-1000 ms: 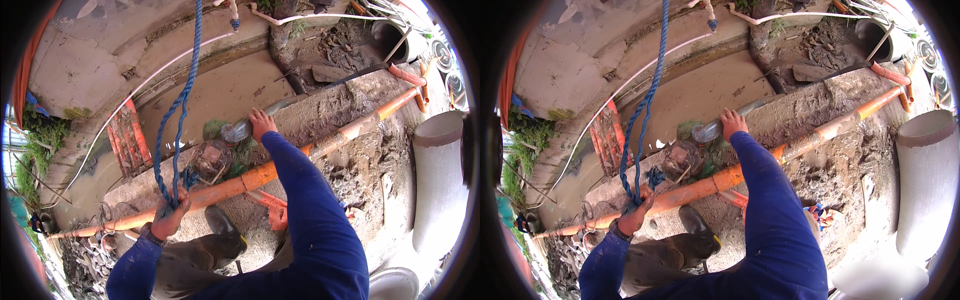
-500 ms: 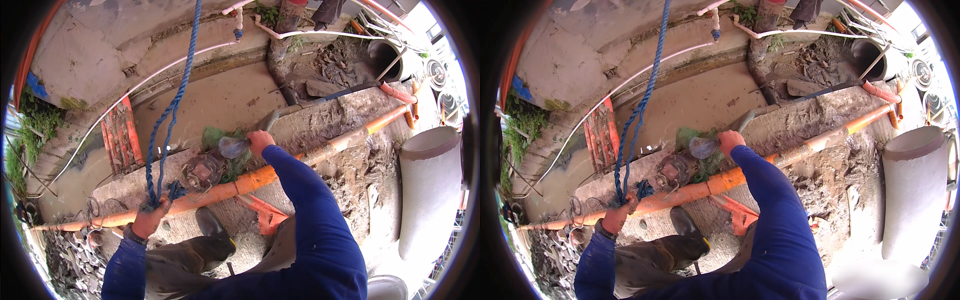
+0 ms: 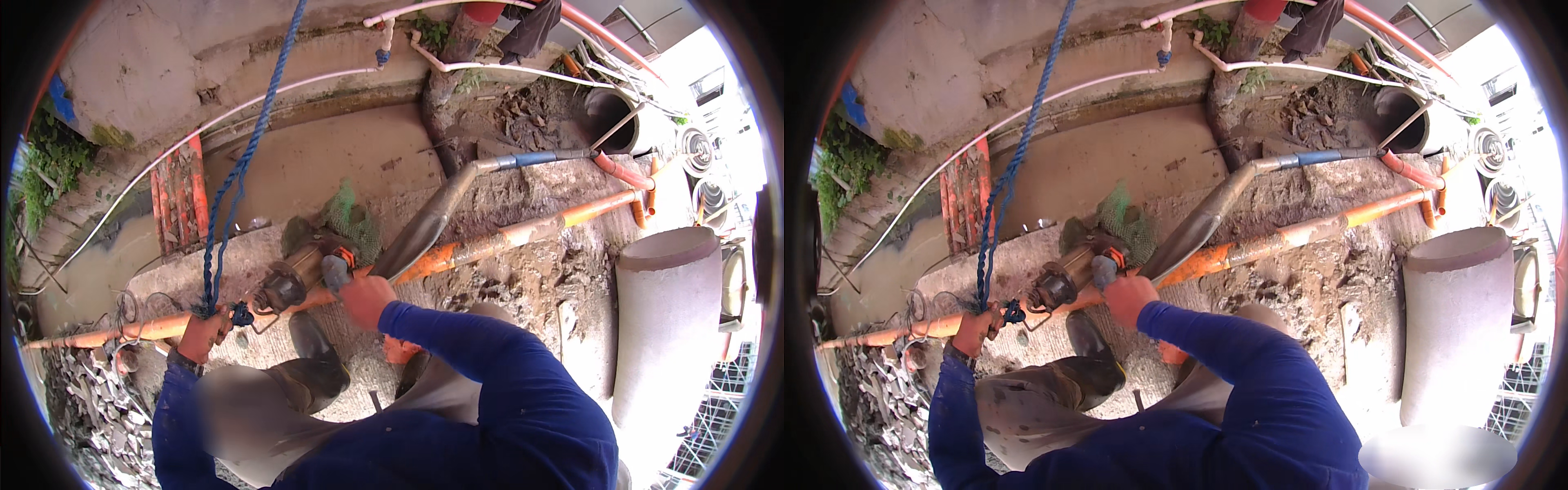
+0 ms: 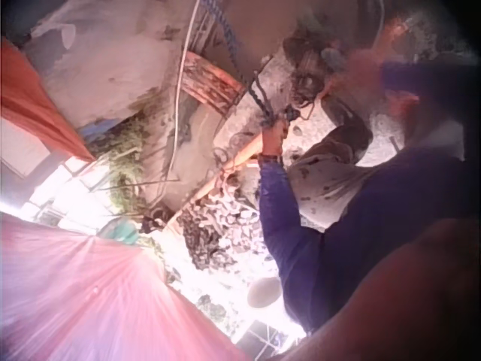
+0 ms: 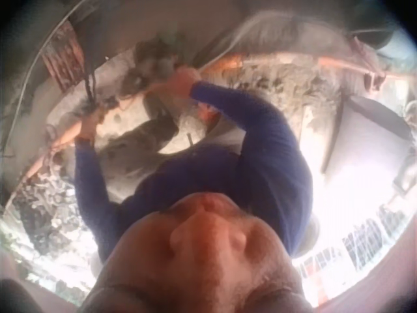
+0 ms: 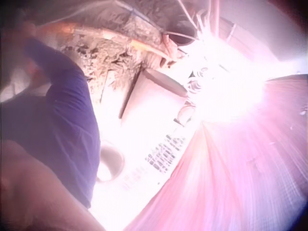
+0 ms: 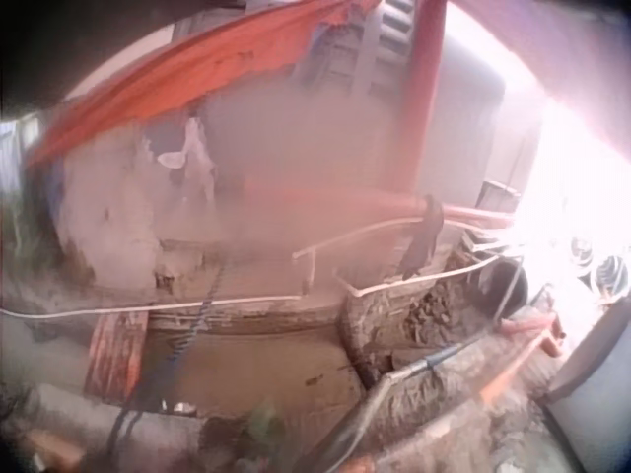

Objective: The person lowers a submersible pump into a muddy pit using a rope, then secures the pump and its attached hose to an orange pipe. The person adjusts the rope and positions the pump within the pit.

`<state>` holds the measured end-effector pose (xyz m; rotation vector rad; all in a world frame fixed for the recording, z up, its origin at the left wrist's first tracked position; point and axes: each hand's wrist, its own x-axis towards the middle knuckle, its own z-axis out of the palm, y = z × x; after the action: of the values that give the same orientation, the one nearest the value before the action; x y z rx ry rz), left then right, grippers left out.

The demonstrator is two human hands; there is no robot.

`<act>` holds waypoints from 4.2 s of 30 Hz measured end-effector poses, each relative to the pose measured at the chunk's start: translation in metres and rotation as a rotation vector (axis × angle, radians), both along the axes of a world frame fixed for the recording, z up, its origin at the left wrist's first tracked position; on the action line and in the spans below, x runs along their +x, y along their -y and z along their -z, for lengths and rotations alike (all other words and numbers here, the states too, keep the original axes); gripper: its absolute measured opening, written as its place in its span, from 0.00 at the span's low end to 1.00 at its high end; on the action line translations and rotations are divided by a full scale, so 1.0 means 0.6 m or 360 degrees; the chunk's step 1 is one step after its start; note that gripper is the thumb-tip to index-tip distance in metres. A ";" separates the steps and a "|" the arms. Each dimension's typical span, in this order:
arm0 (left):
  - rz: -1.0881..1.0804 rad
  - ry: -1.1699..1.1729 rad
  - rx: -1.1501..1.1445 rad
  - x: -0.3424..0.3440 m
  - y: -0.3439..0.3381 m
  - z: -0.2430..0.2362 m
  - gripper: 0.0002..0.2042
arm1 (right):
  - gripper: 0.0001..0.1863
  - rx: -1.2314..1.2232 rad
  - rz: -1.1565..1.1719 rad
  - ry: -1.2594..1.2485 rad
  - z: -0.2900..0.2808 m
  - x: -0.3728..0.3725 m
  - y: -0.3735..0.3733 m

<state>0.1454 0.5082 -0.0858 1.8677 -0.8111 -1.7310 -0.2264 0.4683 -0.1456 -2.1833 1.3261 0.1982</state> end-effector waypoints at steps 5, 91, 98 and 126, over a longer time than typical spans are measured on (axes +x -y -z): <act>0.0012 0.0068 0.0012 0.028 -0.023 0.030 0.13 | 0.11 0.0217 0.0231 0.0356 0.058 0.044 -0.091; 0.1527 0.0385 -0.0818 -0.384 0.188 0.084 0.17 | 0.20 0.0810 0.0364 0.0436 0.154 -0.087 -0.156; 0.1902 0.0731 -0.0230 -0.669 0.120 0.338 0.52 | 0.27 0.0503 0.0044 0.0760 0.163 -0.091 -0.173; 0.2094 0.0096 -0.0754 -0.527 -0.045 0.280 0.15 | 0.30 0.0829 -0.0452 0.0792 0.077 -0.015 -0.240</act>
<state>-0.1707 0.5352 -0.2537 1.0094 -2.5585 -1.7666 -0.2352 0.6126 -0.1915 -1.7990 0.6029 0.0840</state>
